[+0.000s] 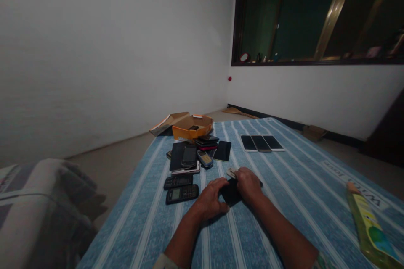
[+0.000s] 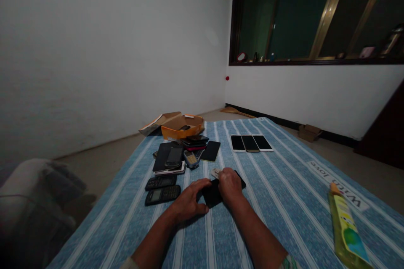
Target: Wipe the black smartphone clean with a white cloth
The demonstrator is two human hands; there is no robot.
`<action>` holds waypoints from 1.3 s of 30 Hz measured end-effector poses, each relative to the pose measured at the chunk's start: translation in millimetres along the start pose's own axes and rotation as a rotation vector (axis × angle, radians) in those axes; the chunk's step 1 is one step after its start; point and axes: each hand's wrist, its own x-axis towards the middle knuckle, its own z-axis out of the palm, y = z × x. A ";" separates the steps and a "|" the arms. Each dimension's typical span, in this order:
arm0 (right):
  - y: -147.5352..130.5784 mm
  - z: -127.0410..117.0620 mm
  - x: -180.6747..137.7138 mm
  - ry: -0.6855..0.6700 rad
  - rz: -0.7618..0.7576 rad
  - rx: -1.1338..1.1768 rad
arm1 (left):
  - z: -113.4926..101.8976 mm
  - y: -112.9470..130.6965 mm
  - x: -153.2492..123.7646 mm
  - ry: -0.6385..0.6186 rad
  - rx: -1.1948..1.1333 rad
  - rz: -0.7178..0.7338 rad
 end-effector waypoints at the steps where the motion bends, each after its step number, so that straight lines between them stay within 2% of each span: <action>1: 0.8 0.1 -1.0 0.000 0.001 0.000 | -0.1 0.3 0.0 -0.004 0.000 0.000; 10: 13.4 -3.4 -30.2 -0.003 -0.075 0.039 | 1.4 3.2 0.8 -0.009 0.016 0.015; 16: 33.3 -4.0 -19.1 -0.036 0.106 -0.032 | 1.1 3.3 0.4 -0.010 0.031 -0.033; 19: 26.3 -0.5 -20.6 0.001 0.065 -0.002 | 0.8 3.2 0.6 0.003 0.019 -0.034; 22: 7.2 3.8 -28.7 0.032 -0.098 0.059 | 1.6 1.6 1.9 0.010 0.017 -0.011; 25: -7.3 6.3 -32.6 0.054 -0.187 0.100 | 2.7 -0.7 3.4 0.035 0.009 0.016; 29: -1.8 3.7 -26.4 0.045 -0.131 0.099 | 3.1 -3.6 2.8 0.030 -0.037 0.049; 34: 10.3 -2.5 -22.5 0.046 -0.020 0.064 | 3.5 -4.7 0.1 0.075 -0.065 -0.015; 39: -0.6 1.3 -30.1 0.035 -0.101 0.098 | 5.9 -3.5 1.1 0.100 -0.087 0.031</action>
